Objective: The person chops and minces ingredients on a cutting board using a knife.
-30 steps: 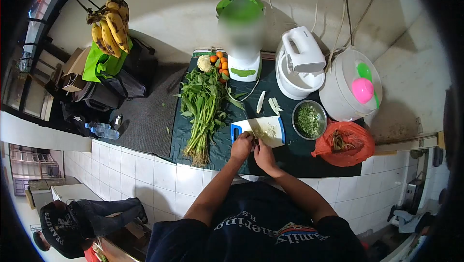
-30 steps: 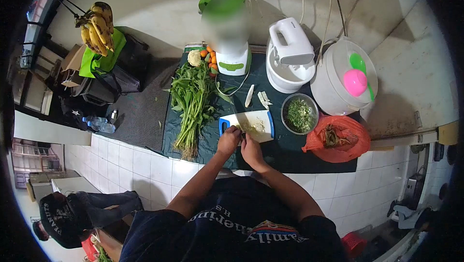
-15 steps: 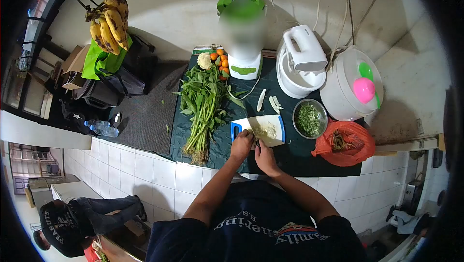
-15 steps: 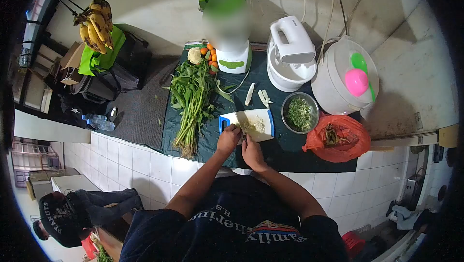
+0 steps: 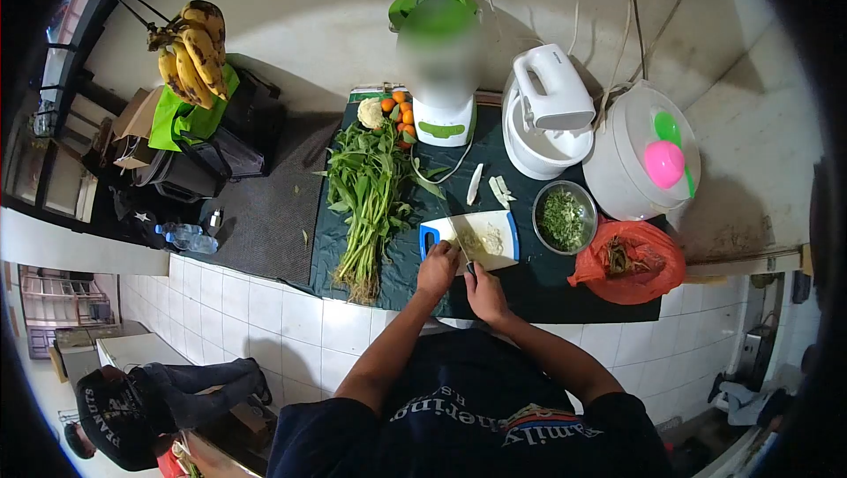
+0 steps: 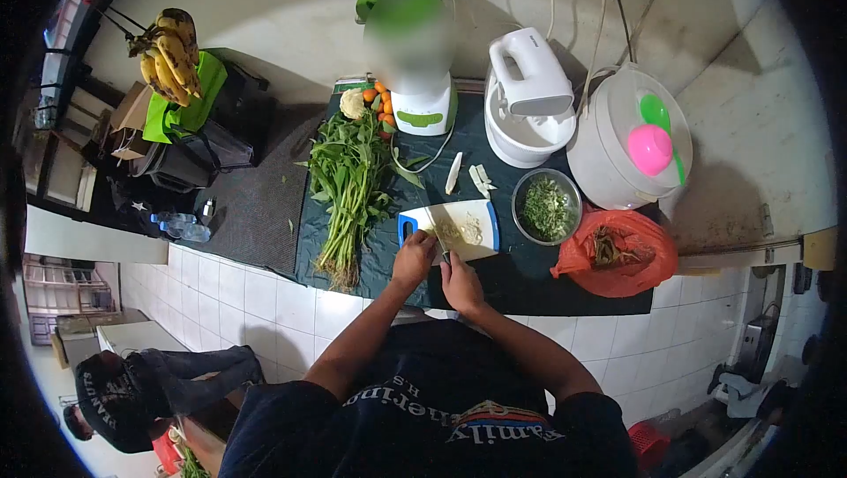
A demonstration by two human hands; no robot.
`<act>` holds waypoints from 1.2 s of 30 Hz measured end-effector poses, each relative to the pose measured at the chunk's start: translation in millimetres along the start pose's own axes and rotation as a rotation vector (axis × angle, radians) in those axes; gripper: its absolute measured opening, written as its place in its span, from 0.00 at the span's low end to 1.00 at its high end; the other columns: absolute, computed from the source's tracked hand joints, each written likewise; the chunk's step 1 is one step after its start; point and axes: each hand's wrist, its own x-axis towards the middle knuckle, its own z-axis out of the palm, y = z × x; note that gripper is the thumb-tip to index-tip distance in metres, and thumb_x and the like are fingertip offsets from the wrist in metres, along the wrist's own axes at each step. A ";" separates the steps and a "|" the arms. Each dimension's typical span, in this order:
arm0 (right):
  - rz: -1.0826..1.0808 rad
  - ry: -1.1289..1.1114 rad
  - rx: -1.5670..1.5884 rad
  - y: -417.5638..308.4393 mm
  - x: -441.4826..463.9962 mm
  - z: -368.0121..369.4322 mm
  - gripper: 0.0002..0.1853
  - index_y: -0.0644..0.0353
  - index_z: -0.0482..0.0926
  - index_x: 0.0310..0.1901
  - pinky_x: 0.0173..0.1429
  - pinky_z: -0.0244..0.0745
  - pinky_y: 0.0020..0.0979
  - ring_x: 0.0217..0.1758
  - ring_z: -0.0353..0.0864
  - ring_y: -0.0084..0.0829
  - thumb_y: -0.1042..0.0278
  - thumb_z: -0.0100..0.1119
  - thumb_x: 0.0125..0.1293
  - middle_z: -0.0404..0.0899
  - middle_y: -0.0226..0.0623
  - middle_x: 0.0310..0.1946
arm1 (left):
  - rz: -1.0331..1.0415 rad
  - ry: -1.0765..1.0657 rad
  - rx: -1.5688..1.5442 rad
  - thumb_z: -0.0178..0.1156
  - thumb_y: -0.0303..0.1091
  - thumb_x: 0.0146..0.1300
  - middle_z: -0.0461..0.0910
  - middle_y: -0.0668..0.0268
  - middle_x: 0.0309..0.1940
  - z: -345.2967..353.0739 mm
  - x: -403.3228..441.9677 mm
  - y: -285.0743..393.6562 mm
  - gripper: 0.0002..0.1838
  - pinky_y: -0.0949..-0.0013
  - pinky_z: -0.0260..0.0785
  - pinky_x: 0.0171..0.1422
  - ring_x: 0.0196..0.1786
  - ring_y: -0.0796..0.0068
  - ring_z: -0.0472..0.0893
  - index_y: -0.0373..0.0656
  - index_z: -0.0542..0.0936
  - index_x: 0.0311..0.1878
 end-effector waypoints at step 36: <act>-0.039 -0.065 0.028 5.7 26.8 -7.3 0.20 0.72 0.73 0.60 0.50 0.77 0.59 0.44 0.84 0.66 0.61 0.51 0.79 0.83 0.67 0.40 | 0.015 0.031 -0.056 0.65 0.31 0.63 0.84 0.56 0.47 2.8 15.5 -2.9 0.11 0.50 0.79 0.54 0.50 0.48 0.84 0.42 0.85 0.49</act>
